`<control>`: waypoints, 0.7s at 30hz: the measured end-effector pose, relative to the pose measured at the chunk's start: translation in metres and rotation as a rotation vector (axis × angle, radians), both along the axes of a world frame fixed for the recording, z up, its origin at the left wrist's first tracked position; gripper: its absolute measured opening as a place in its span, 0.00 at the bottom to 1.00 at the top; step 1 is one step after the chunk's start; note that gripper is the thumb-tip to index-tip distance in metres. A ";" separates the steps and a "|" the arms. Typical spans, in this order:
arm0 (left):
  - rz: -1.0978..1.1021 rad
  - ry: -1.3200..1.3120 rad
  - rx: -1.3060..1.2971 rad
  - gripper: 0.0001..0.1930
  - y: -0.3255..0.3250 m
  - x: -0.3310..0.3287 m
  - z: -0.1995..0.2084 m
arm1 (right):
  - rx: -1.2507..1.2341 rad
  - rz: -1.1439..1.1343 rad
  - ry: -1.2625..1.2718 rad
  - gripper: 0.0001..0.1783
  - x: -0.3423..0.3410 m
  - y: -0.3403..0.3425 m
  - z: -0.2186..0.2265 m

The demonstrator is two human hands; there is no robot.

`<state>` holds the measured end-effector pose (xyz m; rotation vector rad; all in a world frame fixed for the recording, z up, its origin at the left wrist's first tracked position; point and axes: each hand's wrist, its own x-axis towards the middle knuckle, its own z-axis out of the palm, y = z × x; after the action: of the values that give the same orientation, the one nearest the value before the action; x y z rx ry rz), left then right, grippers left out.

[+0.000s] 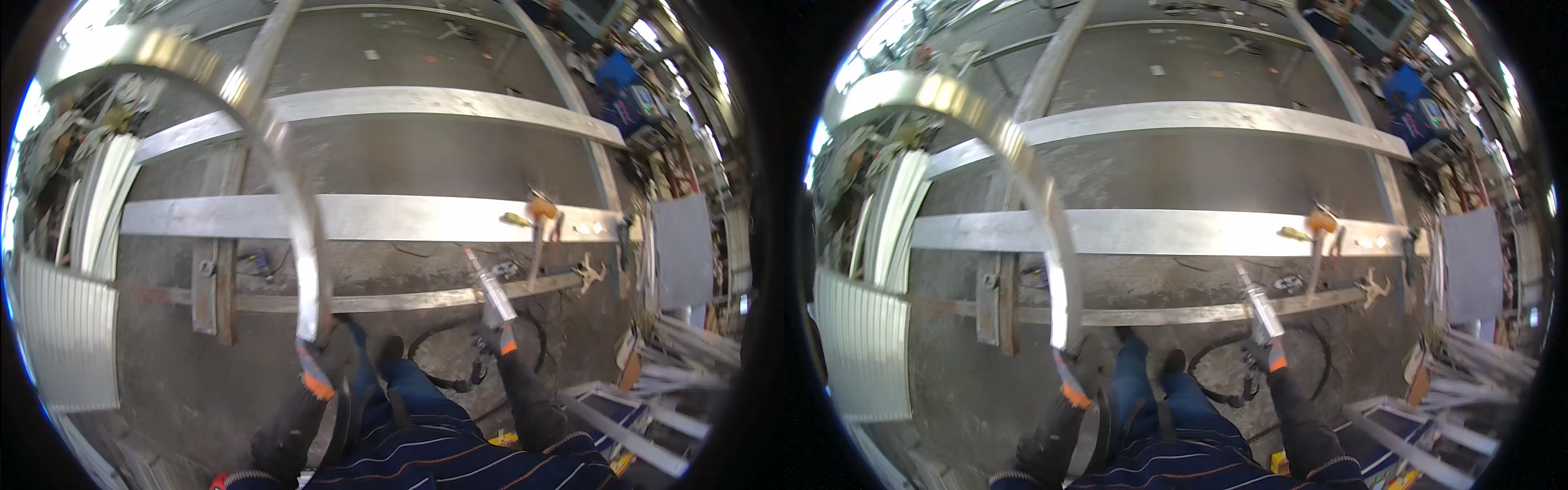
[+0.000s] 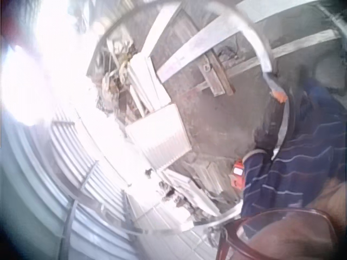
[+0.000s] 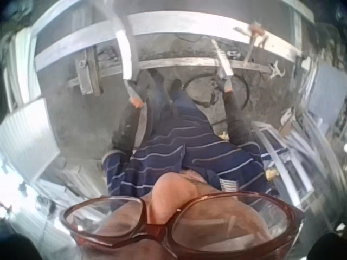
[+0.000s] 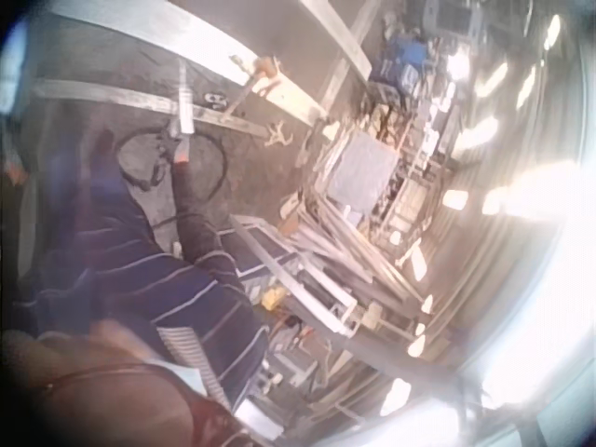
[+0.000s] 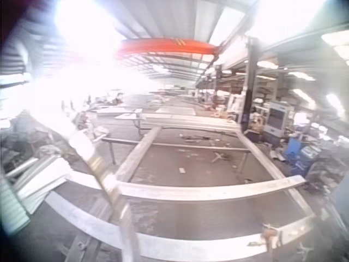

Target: The person aligns curved metal strips on a metal frame, uses a rubber mallet to adjust fit, and welds the joints with a handheld welding torch. The person repeats alignment and welding steps on multiple sections of the frame.

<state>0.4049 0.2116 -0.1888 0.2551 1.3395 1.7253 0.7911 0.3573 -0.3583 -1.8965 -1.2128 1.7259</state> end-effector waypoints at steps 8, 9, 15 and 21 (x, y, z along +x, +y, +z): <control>-0.141 0.221 -0.027 0.05 0.070 -0.075 0.040 | 0.107 0.035 0.104 0.23 -0.090 0.221 -0.060; -0.135 0.265 0.010 0.05 0.079 -0.084 0.046 | 0.133 -0.086 0.255 0.28 -0.101 0.241 -0.074; -0.106 0.389 0.051 0.12 0.114 -0.149 0.070 | -0.105 -0.030 0.174 0.15 -0.156 0.331 -0.156; -0.110 0.526 0.043 0.16 0.144 -0.183 0.096 | -0.182 -0.128 0.151 0.15 -0.184 0.310 -0.159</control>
<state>0.2215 0.3557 -0.0923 0.8368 1.6216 1.6553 0.6069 0.6672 -0.5176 -1.8573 -0.8880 1.9256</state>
